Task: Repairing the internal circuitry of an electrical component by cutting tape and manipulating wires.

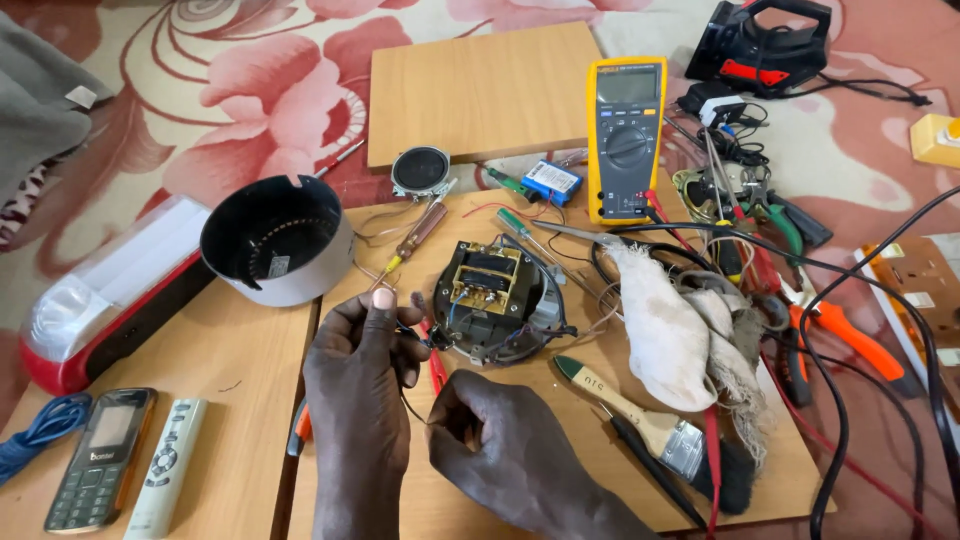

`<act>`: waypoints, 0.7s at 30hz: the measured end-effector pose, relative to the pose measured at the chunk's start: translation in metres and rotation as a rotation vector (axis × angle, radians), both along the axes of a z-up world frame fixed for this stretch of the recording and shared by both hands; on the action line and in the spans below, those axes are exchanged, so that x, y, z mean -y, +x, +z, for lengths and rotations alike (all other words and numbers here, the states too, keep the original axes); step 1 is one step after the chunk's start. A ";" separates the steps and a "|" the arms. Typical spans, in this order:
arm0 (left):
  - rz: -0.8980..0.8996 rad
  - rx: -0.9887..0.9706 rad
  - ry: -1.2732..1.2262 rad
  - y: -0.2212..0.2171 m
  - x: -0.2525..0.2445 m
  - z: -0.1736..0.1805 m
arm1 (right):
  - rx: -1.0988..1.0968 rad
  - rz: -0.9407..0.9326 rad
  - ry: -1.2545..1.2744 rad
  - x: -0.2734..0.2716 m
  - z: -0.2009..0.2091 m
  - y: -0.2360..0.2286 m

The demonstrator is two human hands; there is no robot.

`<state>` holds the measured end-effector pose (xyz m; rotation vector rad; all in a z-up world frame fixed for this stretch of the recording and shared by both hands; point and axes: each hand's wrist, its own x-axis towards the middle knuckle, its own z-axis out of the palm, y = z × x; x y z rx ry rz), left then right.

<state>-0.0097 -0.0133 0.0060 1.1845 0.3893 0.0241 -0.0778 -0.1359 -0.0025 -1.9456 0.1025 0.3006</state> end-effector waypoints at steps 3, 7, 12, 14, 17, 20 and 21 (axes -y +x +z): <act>0.004 0.032 -0.007 -0.001 0.002 0.003 | 0.015 0.010 -0.075 0.000 0.003 0.005; 0.019 0.055 -0.012 -0.003 0.003 0.004 | -0.074 0.094 -0.142 0.003 0.016 0.014; 0.032 0.031 -0.020 -0.004 0.007 -0.005 | -0.097 0.222 -0.156 0.011 0.016 0.021; 0.043 0.034 -0.023 -0.004 0.008 -0.010 | -0.112 0.254 -0.162 0.012 0.015 0.023; 0.060 0.051 0.000 -0.007 0.011 -0.006 | -0.093 0.294 -0.222 0.015 0.014 0.025; 0.081 0.012 0.032 -0.006 0.017 -0.003 | -0.087 0.291 -0.217 0.022 0.015 0.028; 0.092 0.010 0.041 -0.007 0.017 -0.004 | -0.091 0.296 -0.204 0.023 0.015 0.027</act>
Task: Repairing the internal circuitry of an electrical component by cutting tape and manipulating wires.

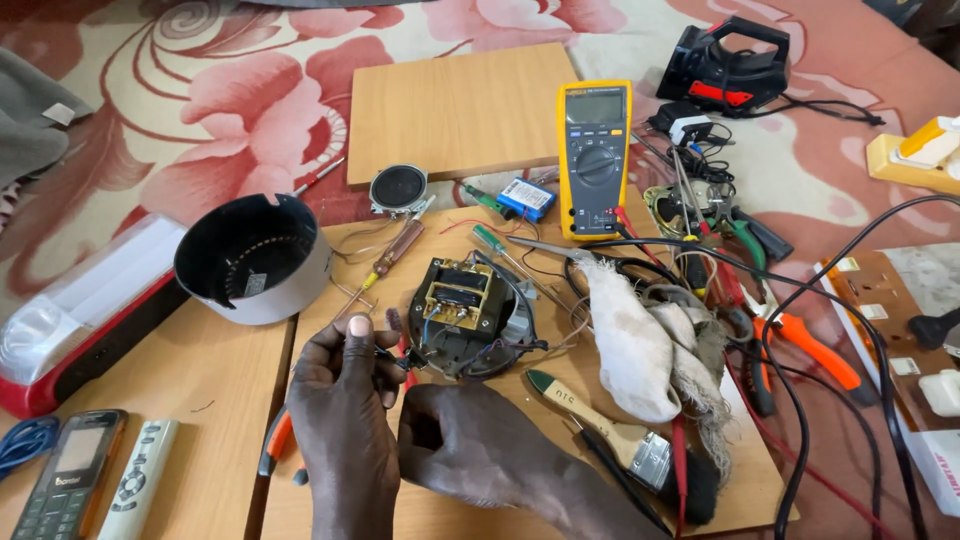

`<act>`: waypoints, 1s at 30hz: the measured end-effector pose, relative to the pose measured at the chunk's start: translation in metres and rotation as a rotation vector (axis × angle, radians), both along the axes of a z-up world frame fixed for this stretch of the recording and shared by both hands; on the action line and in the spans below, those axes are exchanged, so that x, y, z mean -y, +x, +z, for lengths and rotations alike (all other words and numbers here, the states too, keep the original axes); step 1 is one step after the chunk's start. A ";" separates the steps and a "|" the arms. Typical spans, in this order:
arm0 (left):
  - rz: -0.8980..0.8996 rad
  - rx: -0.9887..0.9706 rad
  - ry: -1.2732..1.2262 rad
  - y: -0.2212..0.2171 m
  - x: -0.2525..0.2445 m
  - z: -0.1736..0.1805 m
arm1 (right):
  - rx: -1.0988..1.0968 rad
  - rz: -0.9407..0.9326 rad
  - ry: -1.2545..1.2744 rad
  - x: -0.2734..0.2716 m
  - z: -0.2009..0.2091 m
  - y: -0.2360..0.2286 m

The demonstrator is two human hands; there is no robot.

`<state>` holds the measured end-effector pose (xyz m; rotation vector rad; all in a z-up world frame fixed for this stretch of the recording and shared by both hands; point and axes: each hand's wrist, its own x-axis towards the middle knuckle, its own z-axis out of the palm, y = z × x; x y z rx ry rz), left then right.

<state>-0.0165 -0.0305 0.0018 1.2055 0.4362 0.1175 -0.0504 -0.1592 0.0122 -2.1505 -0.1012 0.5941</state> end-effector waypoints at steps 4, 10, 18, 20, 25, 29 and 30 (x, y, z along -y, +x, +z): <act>0.022 -0.008 0.025 -0.001 0.002 0.004 | -0.005 0.014 0.040 0.002 0.000 0.000; 0.022 0.000 0.017 -0.002 0.002 -0.005 | -0.022 0.028 0.075 0.009 -0.003 0.002; 0.011 -0.003 -0.007 -0.001 0.004 0.005 | -0.041 0.070 0.140 0.002 -0.005 0.001; 0.011 -0.001 -0.015 0.001 0.003 0.004 | -0.041 0.077 0.149 0.001 -0.003 0.003; 0.012 0.027 -0.038 0.001 0.001 -0.004 | -0.151 0.063 0.185 0.003 0.009 0.003; 0.024 0.049 -0.023 0.006 0.000 -0.011 | -0.115 0.053 0.192 0.007 0.013 0.000; 0.029 0.062 -0.028 0.007 -0.001 -0.012 | -0.095 0.049 0.202 0.007 0.012 -0.002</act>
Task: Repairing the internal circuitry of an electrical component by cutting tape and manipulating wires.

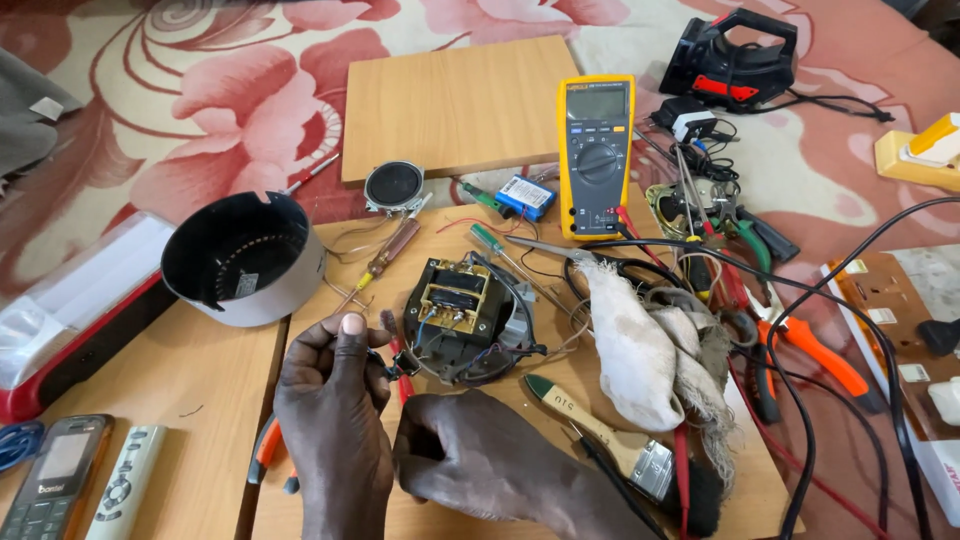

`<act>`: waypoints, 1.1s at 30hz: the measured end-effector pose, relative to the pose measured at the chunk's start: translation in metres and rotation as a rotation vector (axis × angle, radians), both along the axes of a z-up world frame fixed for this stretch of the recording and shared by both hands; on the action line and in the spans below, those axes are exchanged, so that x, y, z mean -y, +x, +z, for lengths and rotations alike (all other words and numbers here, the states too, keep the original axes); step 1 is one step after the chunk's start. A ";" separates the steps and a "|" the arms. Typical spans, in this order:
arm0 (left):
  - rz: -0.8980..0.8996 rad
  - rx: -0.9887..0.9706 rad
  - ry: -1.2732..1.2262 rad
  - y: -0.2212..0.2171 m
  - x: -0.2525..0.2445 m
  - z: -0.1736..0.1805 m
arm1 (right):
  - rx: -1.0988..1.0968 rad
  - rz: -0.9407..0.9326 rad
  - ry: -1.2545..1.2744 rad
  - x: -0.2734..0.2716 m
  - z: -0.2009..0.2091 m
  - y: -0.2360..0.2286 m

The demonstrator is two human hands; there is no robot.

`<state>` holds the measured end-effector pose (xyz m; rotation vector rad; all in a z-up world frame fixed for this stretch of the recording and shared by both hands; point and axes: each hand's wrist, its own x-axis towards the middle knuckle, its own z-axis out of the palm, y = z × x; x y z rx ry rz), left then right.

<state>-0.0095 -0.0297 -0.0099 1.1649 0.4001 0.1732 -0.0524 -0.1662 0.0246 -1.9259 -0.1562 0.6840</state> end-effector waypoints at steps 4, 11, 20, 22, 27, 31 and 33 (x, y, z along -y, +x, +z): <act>0.013 0.017 0.046 0.005 -0.001 -0.003 | 0.074 -0.010 0.036 -0.002 0.002 -0.004; -0.042 -0.002 0.076 0.005 0.000 -0.001 | 0.162 -0.052 0.079 -0.003 -0.010 -0.019; -0.048 0.020 0.023 0.007 -0.006 0.002 | 0.980 -0.932 0.003 0.029 -0.035 0.015; -0.050 0.028 0.036 0.007 -0.007 0.002 | 0.862 -0.953 -0.071 0.035 -0.023 0.020; -0.051 0.009 0.028 0.010 -0.010 0.001 | 0.782 -0.804 -0.132 0.039 -0.020 0.032; -0.037 -0.017 0.034 0.012 -0.008 0.005 | 0.877 -0.766 -0.183 0.037 -0.024 0.037; -0.035 -0.032 0.029 0.013 -0.008 0.006 | 0.831 -0.798 -0.191 0.039 -0.026 0.037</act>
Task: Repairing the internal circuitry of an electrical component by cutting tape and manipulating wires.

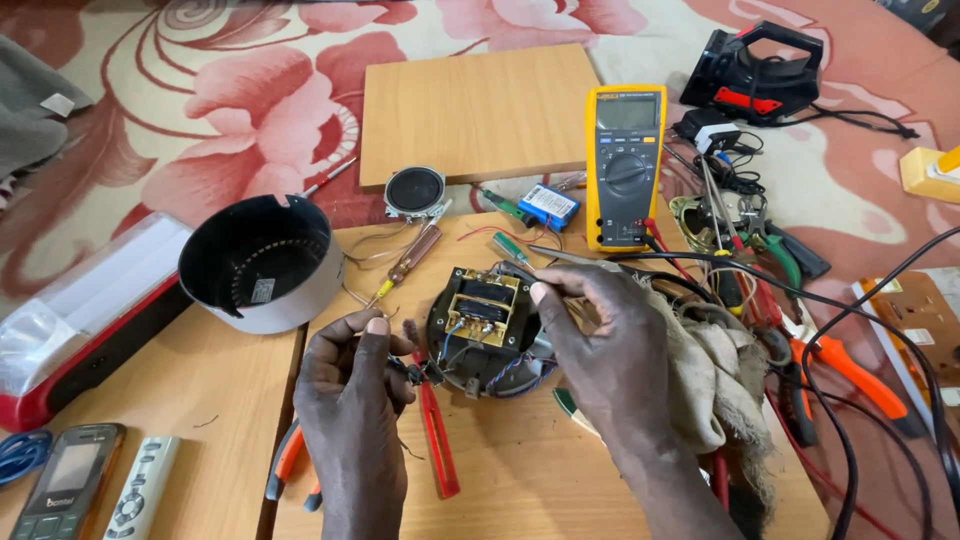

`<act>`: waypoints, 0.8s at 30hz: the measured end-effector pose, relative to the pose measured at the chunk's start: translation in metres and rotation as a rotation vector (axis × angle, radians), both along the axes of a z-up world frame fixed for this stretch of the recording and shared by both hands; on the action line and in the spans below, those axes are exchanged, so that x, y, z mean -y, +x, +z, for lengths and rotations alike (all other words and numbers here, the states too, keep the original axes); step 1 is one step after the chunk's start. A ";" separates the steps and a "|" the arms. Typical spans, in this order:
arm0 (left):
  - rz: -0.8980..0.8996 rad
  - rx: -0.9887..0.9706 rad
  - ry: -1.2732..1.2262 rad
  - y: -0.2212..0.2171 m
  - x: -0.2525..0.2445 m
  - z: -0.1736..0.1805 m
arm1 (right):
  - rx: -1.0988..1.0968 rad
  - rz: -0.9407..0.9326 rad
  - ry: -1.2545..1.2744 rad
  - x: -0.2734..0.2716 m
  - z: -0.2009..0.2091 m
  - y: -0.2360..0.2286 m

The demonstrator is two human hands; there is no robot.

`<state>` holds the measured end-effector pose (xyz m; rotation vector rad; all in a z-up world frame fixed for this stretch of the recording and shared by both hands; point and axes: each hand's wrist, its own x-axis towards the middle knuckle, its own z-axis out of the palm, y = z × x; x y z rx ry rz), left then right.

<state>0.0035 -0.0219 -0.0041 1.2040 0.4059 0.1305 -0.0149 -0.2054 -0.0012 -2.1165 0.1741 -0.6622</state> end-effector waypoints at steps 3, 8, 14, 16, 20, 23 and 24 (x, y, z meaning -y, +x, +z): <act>0.003 -0.017 0.007 0.000 -0.001 0.002 | -0.111 -0.045 0.109 0.002 0.004 0.002; 0.003 -0.008 0.029 0.001 0.000 0.001 | -0.151 -0.072 0.247 0.018 0.006 0.002; 0.000 -0.011 0.028 0.000 0.000 0.001 | -0.260 -0.200 0.463 0.030 0.018 -0.003; 0.004 -0.015 0.035 0.001 0.001 0.002 | -0.331 -0.074 0.498 0.036 0.019 -0.004; 0.000 -0.012 0.028 0.001 0.000 0.001 | -0.404 0.005 0.473 0.046 0.021 -0.009; 0.002 -0.031 0.027 0.002 0.001 0.002 | -0.379 0.097 0.442 0.055 0.015 -0.012; 0.003 -0.041 0.036 0.002 0.001 0.003 | -0.397 0.110 0.389 0.058 0.013 -0.013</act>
